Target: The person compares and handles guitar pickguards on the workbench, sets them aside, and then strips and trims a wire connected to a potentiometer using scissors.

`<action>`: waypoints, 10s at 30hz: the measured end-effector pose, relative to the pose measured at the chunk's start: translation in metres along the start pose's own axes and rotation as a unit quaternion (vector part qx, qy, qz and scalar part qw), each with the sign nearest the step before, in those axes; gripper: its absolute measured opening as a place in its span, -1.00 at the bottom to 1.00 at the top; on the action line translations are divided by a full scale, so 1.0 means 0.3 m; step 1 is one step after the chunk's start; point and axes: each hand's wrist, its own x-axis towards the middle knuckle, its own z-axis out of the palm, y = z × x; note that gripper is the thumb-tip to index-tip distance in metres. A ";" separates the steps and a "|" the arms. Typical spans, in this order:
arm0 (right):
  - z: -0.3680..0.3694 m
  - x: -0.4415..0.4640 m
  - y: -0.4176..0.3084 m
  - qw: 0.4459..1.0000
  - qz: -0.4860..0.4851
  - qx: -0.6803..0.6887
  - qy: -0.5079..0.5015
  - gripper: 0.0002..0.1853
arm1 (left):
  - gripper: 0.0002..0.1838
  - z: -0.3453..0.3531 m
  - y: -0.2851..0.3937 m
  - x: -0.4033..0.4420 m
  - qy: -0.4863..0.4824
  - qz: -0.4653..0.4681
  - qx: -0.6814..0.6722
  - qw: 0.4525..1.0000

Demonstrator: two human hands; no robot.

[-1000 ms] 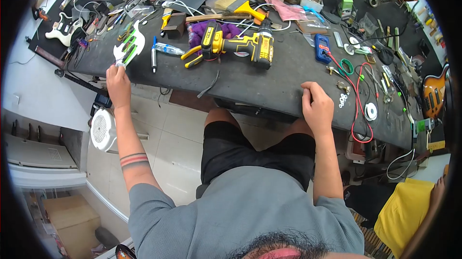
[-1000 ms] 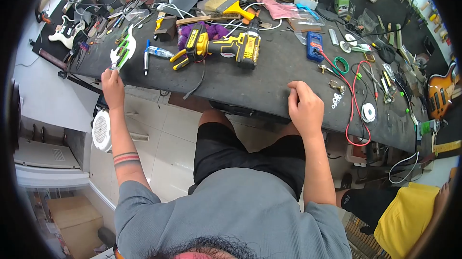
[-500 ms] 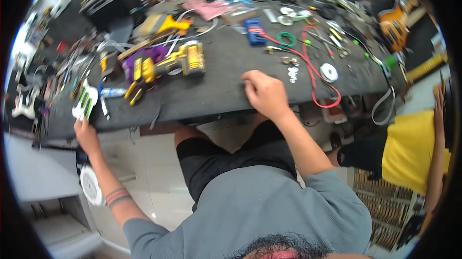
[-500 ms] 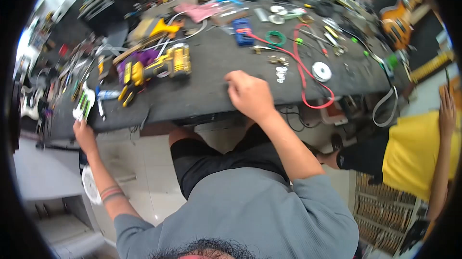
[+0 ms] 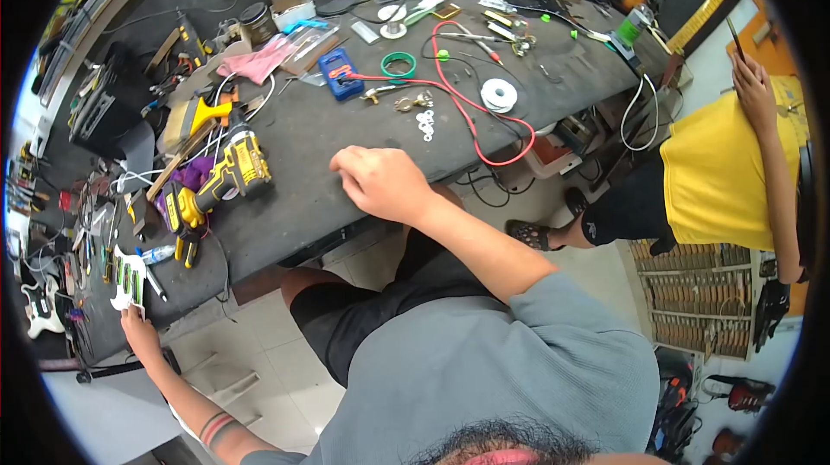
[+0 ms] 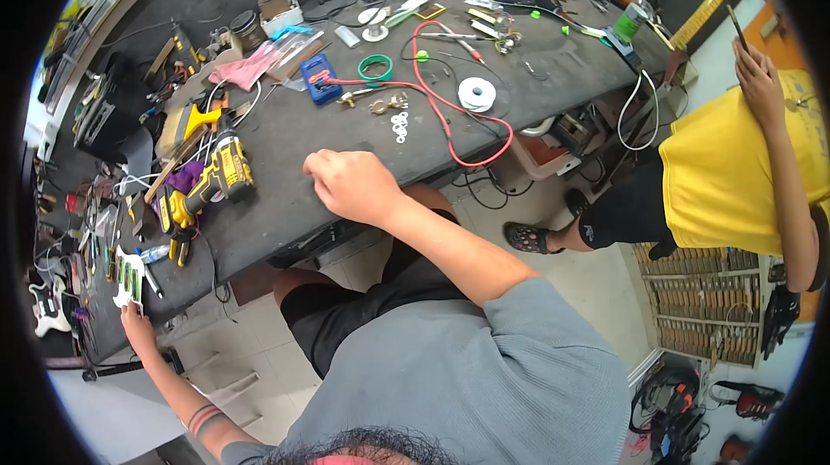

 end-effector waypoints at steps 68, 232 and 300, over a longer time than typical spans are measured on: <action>-0.540 -0.101 0.209 0.986 0.079 0.069 0.130 -0.86 | -0.72 -0.263 2.058 0.047 -0.017 0.040 -0.782 0.621; -0.130 -0.106 0.141 0.984 -0.012 -0.177 0.030 -0.83 | -0.75 -0.208 1.122 0.807 -0.084 0.326 -0.181 0.924; -0.311 -0.096 -0.004 0.966 0.179 0.182 0.048 -0.91 | -0.84 -0.323 1.274 -0.565 -0.499 0.110 -0.727 0.459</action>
